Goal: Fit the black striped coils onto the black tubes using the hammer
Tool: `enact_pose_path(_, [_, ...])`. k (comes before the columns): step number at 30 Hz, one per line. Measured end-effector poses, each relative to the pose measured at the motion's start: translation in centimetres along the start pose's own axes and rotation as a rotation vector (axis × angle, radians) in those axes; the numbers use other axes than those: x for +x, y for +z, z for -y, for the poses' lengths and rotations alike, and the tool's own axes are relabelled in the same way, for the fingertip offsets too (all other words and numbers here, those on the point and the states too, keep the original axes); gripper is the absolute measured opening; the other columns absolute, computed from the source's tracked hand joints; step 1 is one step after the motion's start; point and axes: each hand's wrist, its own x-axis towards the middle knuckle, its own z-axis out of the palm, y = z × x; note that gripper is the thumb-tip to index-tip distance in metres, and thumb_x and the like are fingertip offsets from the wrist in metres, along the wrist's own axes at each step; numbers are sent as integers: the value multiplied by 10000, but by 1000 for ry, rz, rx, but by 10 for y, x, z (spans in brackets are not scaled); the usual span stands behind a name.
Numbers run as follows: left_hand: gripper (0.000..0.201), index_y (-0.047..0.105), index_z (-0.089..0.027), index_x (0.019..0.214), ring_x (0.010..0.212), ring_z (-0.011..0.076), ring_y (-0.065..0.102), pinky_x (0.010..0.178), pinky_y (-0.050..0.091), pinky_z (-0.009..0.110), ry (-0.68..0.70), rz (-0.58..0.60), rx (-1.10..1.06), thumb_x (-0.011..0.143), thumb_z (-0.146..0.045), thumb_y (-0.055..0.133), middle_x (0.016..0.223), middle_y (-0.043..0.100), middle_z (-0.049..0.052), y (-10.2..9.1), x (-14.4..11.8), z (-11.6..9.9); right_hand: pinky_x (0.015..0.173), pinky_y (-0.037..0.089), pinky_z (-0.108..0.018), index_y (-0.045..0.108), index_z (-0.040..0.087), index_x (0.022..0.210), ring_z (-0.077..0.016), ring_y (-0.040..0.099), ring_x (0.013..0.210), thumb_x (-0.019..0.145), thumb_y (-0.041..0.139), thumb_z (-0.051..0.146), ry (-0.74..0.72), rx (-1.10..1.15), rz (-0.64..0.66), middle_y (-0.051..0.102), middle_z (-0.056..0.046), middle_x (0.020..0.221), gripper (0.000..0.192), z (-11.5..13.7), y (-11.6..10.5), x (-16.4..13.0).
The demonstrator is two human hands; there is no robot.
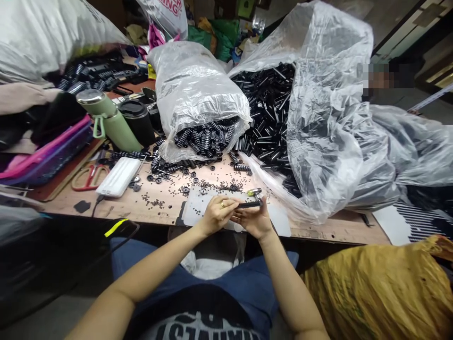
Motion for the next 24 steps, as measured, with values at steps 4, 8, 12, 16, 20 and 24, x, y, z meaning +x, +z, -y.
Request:
enact_pose_path(4, [276,656,-226,1135,1010,211,579,859,433,377,20,80,40,912,-230,493,1044,710,69,0,0,7,947,449,-477,610,169,1144,-296,608,1076,647,301,911,-81,-144,-108,659,-151,1125,944,-2,-9,-6])
enact_pose_path(8, [425,509,-136,1313,1137,236,512,955,393,389,-231,141,91,943,-332,440,1223,610,138,12,43,28,922,476,-482,585,167,1159,-319,602,1073,587,608,773,-210,-679,-443,614,-157,1191,834,-7,-23,-11])
enact_pose_path(12, [343,546,-105,1227,1127,253,494,956,379,395,-299,459,218,926,-189,406,1178,598,162,57,115,62,992,406,-528,551,85,1188,-387,519,1146,486,785,632,-285,-1447,-806,579,-221,1197,920,-19,-28,-14])
enact_pose_path(16, [260,626,-57,1025,1108,284,516,982,349,441,-335,623,247,841,-39,443,1063,628,196,101,156,79,985,409,-504,498,23,1241,-395,514,1140,576,743,652,-256,-1769,-886,563,-258,1213,948,-33,-33,-15])
enact_pose_path(20, [320,594,-74,1131,1025,254,580,916,421,388,-350,631,208,845,-44,453,1112,609,191,103,148,81,1004,390,-513,409,58,1362,-408,438,1241,624,678,711,-260,-1909,-828,416,-262,1405,1021,-42,-44,-19])
enact_pose_path(24, [369,487,-145,1290,795,169,619,684,493,277,-663,408,-303,935,-225,424,1050,619,126,65,115,79,1010,382,-529,345,119,1419,-388,433,1246,665,670,671,-278,-1886,-819,430,-215,1402,989,-44,-47,-21])
